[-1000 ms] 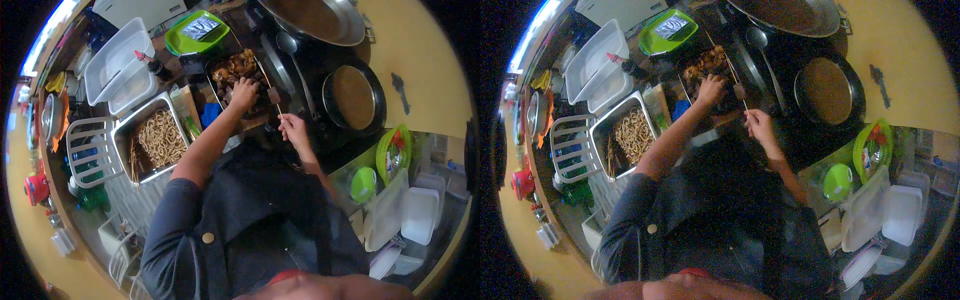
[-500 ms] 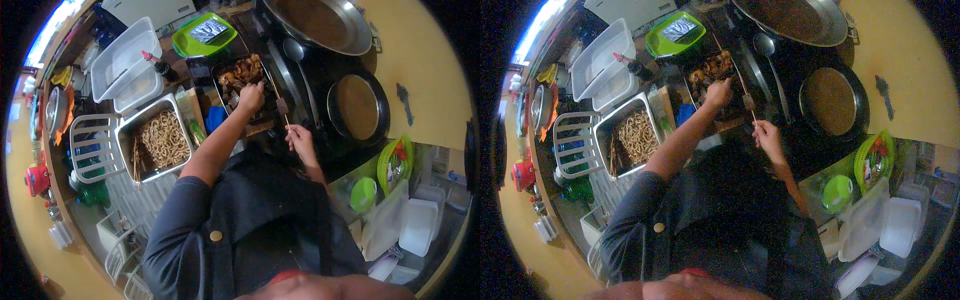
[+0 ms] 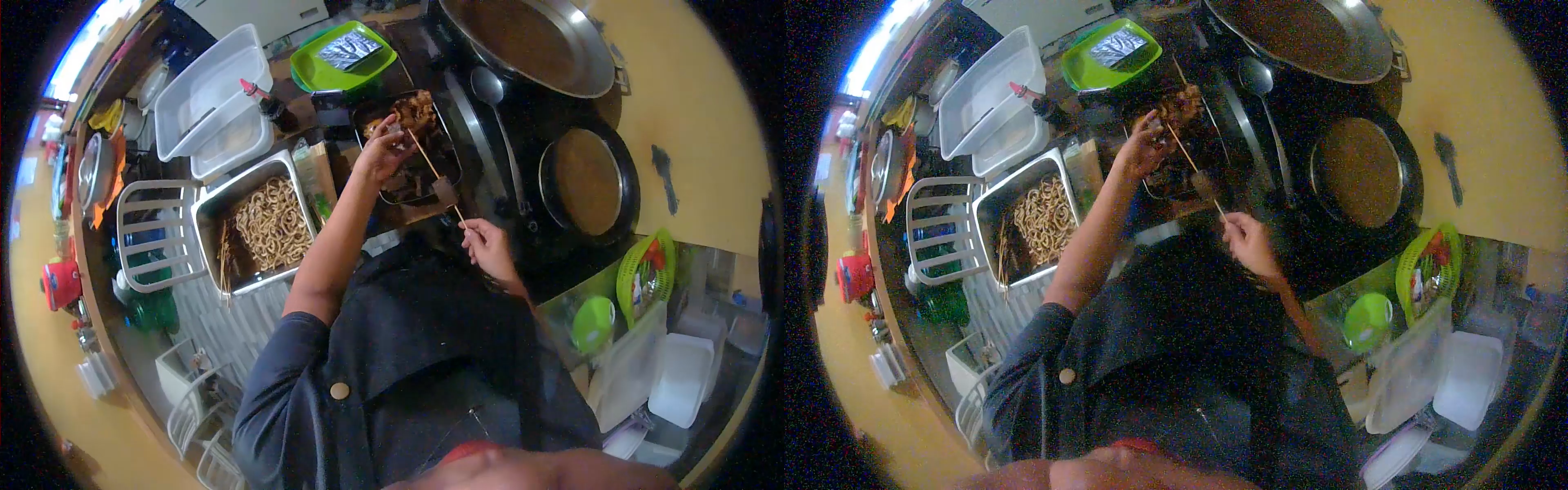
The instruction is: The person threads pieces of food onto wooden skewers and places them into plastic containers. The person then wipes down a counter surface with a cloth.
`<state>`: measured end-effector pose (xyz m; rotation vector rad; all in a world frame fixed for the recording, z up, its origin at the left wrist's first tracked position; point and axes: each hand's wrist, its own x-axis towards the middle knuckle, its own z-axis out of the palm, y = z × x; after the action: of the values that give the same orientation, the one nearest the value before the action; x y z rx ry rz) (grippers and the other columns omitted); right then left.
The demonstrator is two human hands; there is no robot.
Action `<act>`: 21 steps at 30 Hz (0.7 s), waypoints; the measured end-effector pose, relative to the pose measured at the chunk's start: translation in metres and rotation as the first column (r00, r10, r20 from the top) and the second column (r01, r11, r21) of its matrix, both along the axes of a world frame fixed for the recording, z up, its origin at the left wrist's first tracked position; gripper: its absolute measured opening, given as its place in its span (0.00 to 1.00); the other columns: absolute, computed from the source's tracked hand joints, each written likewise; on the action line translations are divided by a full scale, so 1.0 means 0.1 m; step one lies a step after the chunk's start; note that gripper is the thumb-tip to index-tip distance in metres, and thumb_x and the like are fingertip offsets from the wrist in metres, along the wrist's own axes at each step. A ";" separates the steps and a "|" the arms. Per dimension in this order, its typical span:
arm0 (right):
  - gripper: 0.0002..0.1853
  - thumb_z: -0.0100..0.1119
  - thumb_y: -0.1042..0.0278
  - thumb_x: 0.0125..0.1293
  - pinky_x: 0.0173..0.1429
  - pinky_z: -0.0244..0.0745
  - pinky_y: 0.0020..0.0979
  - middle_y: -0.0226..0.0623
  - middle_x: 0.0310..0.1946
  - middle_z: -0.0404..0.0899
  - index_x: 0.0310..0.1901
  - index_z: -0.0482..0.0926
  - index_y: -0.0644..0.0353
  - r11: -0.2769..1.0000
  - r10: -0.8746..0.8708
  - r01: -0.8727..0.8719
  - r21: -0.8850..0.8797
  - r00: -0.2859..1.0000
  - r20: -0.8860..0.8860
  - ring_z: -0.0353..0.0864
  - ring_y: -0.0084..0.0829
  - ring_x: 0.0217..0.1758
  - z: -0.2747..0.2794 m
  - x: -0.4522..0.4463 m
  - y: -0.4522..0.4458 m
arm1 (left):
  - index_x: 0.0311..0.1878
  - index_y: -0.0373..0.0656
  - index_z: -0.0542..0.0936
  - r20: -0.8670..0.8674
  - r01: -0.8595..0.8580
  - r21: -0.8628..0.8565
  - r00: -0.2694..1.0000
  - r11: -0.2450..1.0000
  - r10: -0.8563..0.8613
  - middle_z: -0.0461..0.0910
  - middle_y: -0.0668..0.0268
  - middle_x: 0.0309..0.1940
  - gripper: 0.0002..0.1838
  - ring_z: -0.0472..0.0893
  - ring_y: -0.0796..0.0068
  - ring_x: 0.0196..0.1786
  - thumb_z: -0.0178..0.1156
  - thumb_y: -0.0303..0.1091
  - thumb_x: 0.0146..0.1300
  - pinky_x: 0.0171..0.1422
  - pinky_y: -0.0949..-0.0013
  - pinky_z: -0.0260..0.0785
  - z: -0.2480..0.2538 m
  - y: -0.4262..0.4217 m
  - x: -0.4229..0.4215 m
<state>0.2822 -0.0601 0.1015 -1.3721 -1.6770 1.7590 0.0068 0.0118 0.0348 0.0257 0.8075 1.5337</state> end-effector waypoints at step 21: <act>0.09 0.47 0.73 0.65 0.18 0.62 0.18 0.30 0.20 0.72 0.44 0.74 0.63 0.989 -0.137 0.139 -0.047 0.990 0.040 0.64 0.14 0.15 -0.18 0.31 -0.07 | 0.44 0.48 0.79 -0.889 0.008 -0.061 -0.455 0.998 -0.051 0.75 0.54 0.41 0.19 0.73 0.53 0.46 0.60 0.31 0.44 0.49 0.57 0.68 -0.23 -0.22 0.05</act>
<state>0.3132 -0.0671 0.0830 -1.5130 -1.5261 1.7177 0.0119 -0.0100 0.0122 1.7691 2.2638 0.9707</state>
